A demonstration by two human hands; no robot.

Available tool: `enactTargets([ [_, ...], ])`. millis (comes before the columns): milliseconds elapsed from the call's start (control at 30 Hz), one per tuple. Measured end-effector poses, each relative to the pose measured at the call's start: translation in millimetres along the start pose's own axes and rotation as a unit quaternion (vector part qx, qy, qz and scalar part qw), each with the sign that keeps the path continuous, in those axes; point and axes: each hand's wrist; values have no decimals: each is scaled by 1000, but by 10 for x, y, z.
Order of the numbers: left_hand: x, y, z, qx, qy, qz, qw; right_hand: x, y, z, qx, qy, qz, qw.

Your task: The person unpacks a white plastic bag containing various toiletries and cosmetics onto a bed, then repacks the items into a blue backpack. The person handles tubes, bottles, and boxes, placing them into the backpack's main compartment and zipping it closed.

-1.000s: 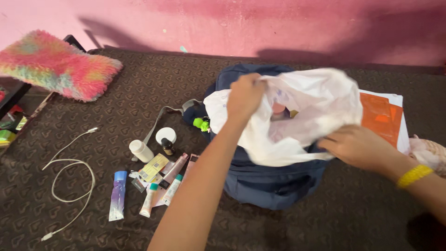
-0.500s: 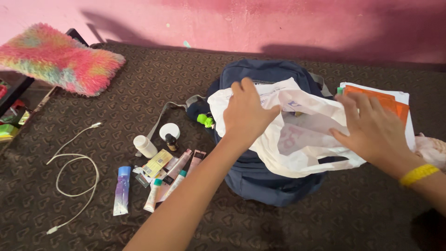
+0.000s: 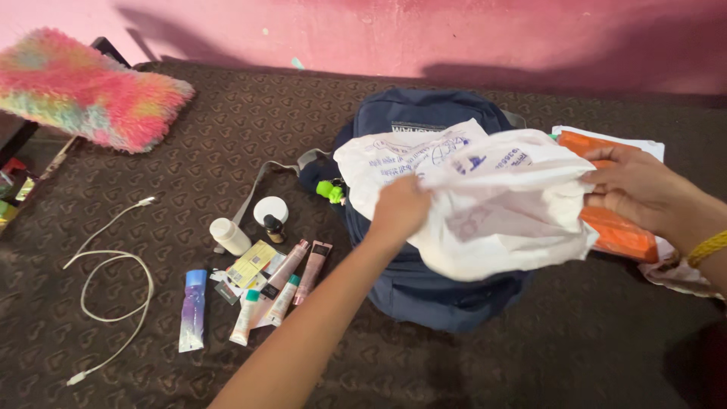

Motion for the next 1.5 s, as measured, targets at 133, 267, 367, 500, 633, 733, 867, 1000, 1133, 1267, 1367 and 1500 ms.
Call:
enactTargets([
  [133,-13,-133,295,20,138,-364,921,-174,-36,177,-13,-14,35,999],
  [267,-31,-192,368,44,96,-572,814,-282,-113,373,-19,3,55,998],
  [367,124,25,298,101,90,-592,794,-287,-87,393,-75,39,-22,996],
  [500,440,423,35,180,107,-436,875,-185,122,255,-76,78,-123,986],
  [633,393,457,-80,132,82,-220,963,-175,134,111,-93,124,-360,920],
  [733,238,513,-115,-18,-4,-22,1000,-128,56,-24,-90,269,-480,830],
  [867,93,467,-314,-156,-302,203,918,-95,-53,-385,-50,509,-555,656],
  [1000,-34,134,-539,-48,-369,307,876,-84,-183,-675,95,573,-597,554],
  [1133,-62,-130,-594,-79,-356,431,825,-135,-337,-769,166,549,-590,569],
  [1267,-60,-192,-353,40,-237,354,904,-368,-386,-816,219,599,-565,523],
  [1367,-139,-131,-162,-38,-225,294,928,-581,-374,-779,265,522,-602,543],
  [1500,-289,170,122,-119,-218,-9,969,-750,-257,-735,305,345,-707,537],
])
Point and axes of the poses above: each hand's wrist, its own z-axis towards the middle knuckle, its own y-axis out of the back of the hand, x = y × z, and after that the axes turned 10 degrees about y, right-handed
